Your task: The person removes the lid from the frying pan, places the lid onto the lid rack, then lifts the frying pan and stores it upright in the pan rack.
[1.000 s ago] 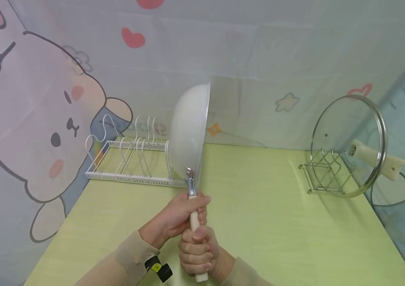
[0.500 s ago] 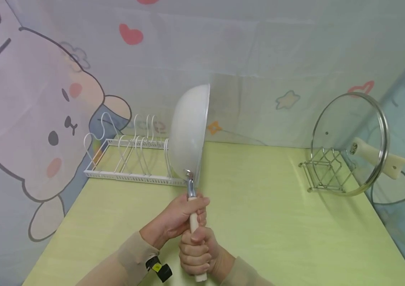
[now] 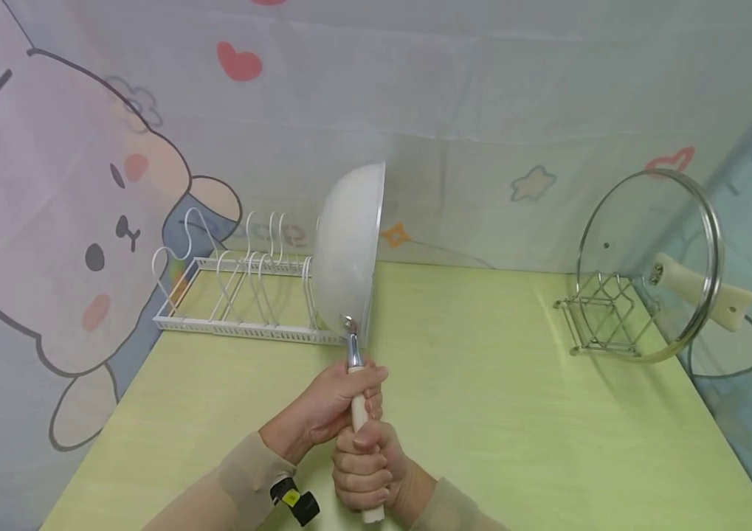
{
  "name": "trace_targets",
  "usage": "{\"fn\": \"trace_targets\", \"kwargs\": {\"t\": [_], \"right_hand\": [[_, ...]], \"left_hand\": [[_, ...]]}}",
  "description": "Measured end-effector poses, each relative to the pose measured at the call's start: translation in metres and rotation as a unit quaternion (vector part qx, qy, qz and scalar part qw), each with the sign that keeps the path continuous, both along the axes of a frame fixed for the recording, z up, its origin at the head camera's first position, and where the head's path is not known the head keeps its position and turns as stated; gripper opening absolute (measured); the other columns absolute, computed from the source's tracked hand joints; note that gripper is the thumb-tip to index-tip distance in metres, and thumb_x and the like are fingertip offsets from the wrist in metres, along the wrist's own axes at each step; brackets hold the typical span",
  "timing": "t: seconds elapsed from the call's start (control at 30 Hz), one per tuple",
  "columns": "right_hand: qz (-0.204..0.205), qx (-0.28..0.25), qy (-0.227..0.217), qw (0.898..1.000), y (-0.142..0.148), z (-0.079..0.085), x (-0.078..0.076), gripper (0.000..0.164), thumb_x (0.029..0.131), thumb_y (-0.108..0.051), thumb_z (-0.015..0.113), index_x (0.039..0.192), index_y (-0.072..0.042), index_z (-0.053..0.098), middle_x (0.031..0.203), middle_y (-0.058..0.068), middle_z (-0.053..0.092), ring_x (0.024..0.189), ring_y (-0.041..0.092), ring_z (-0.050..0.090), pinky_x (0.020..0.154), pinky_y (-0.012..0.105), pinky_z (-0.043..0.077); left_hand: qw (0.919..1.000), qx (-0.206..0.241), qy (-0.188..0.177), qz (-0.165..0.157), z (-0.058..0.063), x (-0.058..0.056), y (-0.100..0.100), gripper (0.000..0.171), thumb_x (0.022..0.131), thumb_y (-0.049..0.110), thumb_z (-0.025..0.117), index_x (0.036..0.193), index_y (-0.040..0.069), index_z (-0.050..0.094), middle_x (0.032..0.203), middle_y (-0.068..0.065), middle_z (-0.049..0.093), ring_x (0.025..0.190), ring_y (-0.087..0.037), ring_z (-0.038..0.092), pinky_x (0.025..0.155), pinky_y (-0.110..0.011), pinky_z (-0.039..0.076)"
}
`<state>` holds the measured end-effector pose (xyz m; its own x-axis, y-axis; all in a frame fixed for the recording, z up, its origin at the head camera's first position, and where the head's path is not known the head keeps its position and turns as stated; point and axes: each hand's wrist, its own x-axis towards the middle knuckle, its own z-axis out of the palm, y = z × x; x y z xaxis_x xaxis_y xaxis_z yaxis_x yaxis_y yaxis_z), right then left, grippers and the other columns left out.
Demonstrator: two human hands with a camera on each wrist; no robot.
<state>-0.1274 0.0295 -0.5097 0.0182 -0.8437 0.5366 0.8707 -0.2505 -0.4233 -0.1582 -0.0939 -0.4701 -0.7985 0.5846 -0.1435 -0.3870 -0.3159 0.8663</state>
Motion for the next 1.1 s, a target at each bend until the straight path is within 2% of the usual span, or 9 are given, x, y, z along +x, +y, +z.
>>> {"fn": "trace_targets", "kwargs": {"t": [0.4,0.77,1.1], "right_hand": [[-0.005,0.007,-0.017,1.000,-0.001,0.008,-0.001,0.049,0.102,-0.032,0.059,0.063,-0.021,0.032,0.042,-0.009,0.022,0.033,0.007,0.023,0.035,0.021,0.024],[-0.033,0.026,-0.044,0.998,0.000,0.017,0.000,0.048,0.102,-0.033,0.060,0.064,-0.021,0.032,0.045,-0.011,0.025,0.036,0.004,0.027,0.035,0.018,0.024],[-0.058,0.052,-0.049,0.996,0.000,0.022,0.001,0.049,0.103,-0.037,0.059,0.065,-0.021,0.032,0.048,-0.011,0.025,0.038,0.004,0.029,0.037,0.019,0.024]], "left_hand": [[0.9996,-0.018,-0.020,0.006,0.010,-0.002,-0.001,0.027,0.112,0.017,0.054,0.087,0.017,0.044,0.063,0.010,0.054,0.057,-0.005,0.054,0.059,-0.019,0.047],[0.9978,-0.037,-0.051,0.022,0.021,-0.006,0.000,0.031,0.111,0.024,0.057,0.082,0.017,0.048,0.063,0.010,0.053,0.058,-0.005,0.053,0.059,-0.018,0.047],[0.9962,-0.028,-0.078,0.029,0.028,-0.009,-0.001,0.026,0.112,0.024,0.056,0.090,0.015,0.046,0.065,0.011,0.052,0.058,-0.004,0.053,0.059,-0.017,0.046]]}}
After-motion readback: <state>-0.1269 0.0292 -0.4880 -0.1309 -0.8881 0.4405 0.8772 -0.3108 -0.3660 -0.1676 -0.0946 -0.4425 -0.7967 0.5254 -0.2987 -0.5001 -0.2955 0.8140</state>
